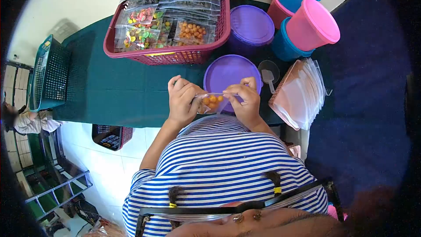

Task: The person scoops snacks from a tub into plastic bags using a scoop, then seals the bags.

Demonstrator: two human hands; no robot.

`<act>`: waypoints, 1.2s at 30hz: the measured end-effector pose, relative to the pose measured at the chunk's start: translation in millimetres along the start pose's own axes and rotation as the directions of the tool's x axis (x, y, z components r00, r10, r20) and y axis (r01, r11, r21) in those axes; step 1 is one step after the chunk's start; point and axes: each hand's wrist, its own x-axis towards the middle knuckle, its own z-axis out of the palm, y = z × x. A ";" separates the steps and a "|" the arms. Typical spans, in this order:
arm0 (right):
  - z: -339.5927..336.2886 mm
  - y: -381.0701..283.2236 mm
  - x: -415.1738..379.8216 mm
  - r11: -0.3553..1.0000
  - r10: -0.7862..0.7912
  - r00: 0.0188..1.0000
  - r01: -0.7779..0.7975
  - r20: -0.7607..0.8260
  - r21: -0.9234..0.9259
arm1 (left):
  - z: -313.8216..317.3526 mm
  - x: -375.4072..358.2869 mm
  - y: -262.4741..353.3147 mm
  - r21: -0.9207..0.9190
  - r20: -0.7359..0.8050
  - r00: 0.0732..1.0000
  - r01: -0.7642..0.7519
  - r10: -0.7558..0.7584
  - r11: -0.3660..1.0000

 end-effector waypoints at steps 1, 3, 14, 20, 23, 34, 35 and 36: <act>-0.1 0.0 0.0 1.000 0.000 1.000 0.000 -0.002 0.002 | -1.5 -0.3 -1.2 0.005 -0.004 1.000 0.004 -0.004 1.000; -0.3 -0.3 -0.8 0.997 -0.027 1.000 0.027 -0.006 -0.065 | -3.4 -0.6 -2.4 0.011 -0.001 1.000 0.003 -0.003 1.000; 6.4 17.4 -0.8 0.614 0.455 0.889 -0.352 0.047 0.707 | 14.2 -9.4 0.9 -0.445 0.495 0.766 0.629 -0.411 0.637; -26.9 25.4 12.4 0.678 0.435 0.837 -0.547 0.333 0.490 | -2.5 5.1 -3.5 -0.366 0.583 0.752 0.582 -0.309 0.726; -49.2 4.9 31.1 0.769 0.455 0.798 -0.576 0.395 0.277 | -22.2 24.1 5.4 -0.202 0.766 0.573 0.644 -0.290 0.738; -26.8 28.7 195.2 0.935 0.195 0.946 -0.259 0.259 0.243 | -98.7 178.7 -60.3 -0.238 0.335 0.859 0.475 -0.387 0.848; -20.6 36.9 212.7 0.956 0.198 0.934 -0.251 0.299 0.153 | -96.8 194.8 -78.7 -0.235 0.336 0.861 0.469 -0.382 0.851; -14.1 44.0 227.9 0.969 0.205 0.918 -0.240 0.340 0.063 | -92.3 208.6 -99.9 -0.112 0.345 0.825 0.510 -0.448 0.853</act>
